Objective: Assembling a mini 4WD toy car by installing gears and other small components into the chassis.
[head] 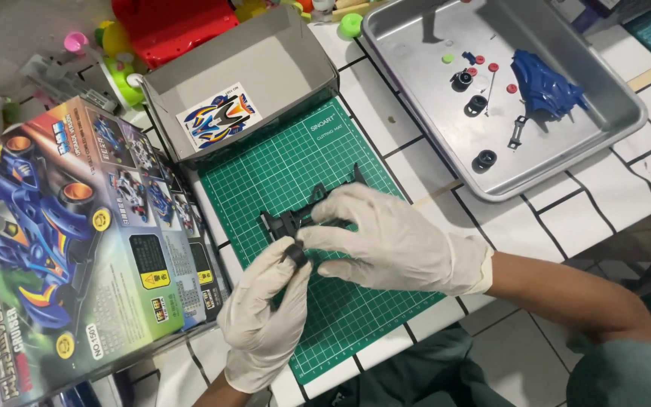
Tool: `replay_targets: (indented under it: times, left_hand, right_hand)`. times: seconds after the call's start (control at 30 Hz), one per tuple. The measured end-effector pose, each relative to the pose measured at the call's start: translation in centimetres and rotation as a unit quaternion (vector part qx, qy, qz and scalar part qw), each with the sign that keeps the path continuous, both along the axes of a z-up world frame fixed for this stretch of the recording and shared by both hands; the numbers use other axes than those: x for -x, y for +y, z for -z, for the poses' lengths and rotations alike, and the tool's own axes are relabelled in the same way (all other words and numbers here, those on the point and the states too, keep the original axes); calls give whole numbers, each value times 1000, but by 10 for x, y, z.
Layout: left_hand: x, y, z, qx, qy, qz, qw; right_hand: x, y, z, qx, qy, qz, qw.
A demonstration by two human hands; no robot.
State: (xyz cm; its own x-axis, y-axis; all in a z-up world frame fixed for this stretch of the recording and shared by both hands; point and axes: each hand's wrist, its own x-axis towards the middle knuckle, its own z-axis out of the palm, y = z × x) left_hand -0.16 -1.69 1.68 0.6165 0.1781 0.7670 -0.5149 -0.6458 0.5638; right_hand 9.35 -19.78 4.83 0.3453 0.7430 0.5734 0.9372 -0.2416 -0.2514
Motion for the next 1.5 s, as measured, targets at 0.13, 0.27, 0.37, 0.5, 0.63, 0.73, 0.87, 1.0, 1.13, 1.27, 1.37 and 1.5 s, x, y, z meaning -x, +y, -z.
replay_targets:
  times: [0.13, 0.27, 0.37, 0.5, 0.63, 0.73, 0.87, 1.0, 1.13, 1.27, 1.37, 1.5]
  left_hand:
    - [0, -10, -17, -49, -23, 22, 998]
    - [4, -20, -36, 43, 31, 93, 994]
    - [5, -17, -31, 76, 86, 101, 988]
    - [1, -10, -28, -11, 44, 52, 998]
    - [8, -6, -18, -31, 5, 19, 999]
    - [11, -10, -27, -35, -14, -13, 999]
    - [13, -4, -37, 31, 68, -17, 997]
    - [7, 6, -12, 40, 91, 23, 995]
    - [7, -7, -25, 52, 89, 36, 994]
    - [4, -21, -26, 214, 217, 84, 949]
    - [2, -20, -21, 316, 267, 153, 898]
    - [-5, -19, -13, 240, 249, 199, 917]
  right_hand:
    - [11, -13, 6, -85, 38, -4, 996]
    - [7, -25, 29, -167, 248, -114, 947]
    - [1, -27, 38, -56, 44, -77, 994]
    - [12, -16, 30, 108, 61, 10, 992]
    - [25, -14, -3, -114, 358, -59, 925]
    - [33, -11, 2, -213, 405, -73, 886]
    - [27, -22, 20, -158, -15, 20, 987]
    - [21, -24, 18, -160, -74, 47, 983]
    - [17, -34, 4, -162, -84, 81, 980]
    - [26, -29, 33, -78, -7, -21, 997]
    - [20, -34, 37, -76, 14, 0, 997]
    - [25, -43, 32, -83, 32, 6, 996]
